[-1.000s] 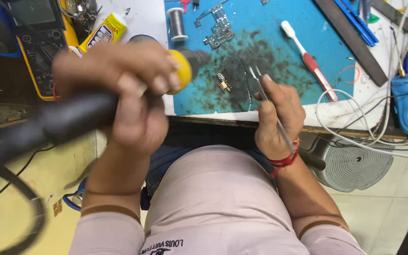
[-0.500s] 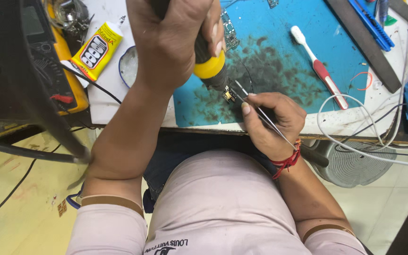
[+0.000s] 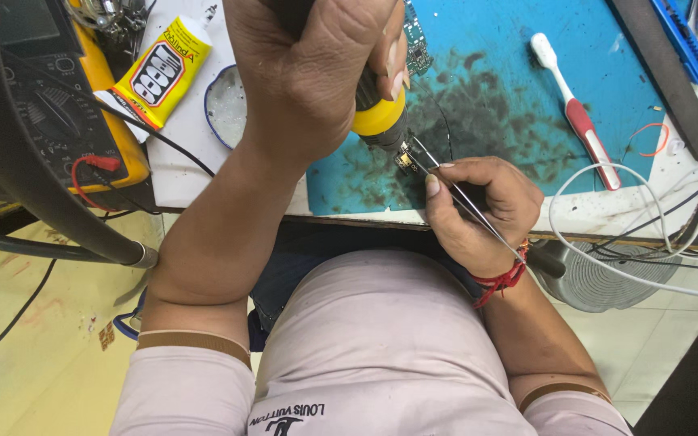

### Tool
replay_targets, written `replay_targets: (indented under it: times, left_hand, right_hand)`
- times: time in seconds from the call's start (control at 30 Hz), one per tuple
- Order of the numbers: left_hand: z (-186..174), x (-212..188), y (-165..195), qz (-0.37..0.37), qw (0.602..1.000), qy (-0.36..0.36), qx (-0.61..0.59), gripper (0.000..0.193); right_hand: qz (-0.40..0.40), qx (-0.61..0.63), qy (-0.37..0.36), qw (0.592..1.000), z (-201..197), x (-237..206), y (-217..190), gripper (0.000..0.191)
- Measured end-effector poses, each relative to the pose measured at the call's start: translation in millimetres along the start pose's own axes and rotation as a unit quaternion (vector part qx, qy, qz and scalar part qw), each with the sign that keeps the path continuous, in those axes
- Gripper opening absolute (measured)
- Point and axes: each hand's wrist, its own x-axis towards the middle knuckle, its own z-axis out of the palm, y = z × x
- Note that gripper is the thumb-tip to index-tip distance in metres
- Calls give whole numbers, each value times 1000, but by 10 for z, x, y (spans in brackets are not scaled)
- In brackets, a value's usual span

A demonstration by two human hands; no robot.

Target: The person uses a hot air gun and a soldering iron to work on a small circuit board. They hold the board with tweezers, apply heat, and solder components while occasionally dipping the soldering iron tip into a small container.

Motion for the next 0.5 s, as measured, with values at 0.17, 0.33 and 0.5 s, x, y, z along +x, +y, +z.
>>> replay_targets:
  times: [0.17,0.33,0.5]
  left_hand:
    - [-50,-2,-52,14,1000,-10,6,34]
    - [-86,29,-96,30,999,-20,12,31]
    - [-87,8,-99,16,1000,-11,3,31]
  right_hand:
    - [-16,-4,-4,1000,-11,13,-2,13]
    - [-5,-1,-5,1000,-11,22,-13,12]
    - [-12,-5,-9,1000,-15,27,-12,12]
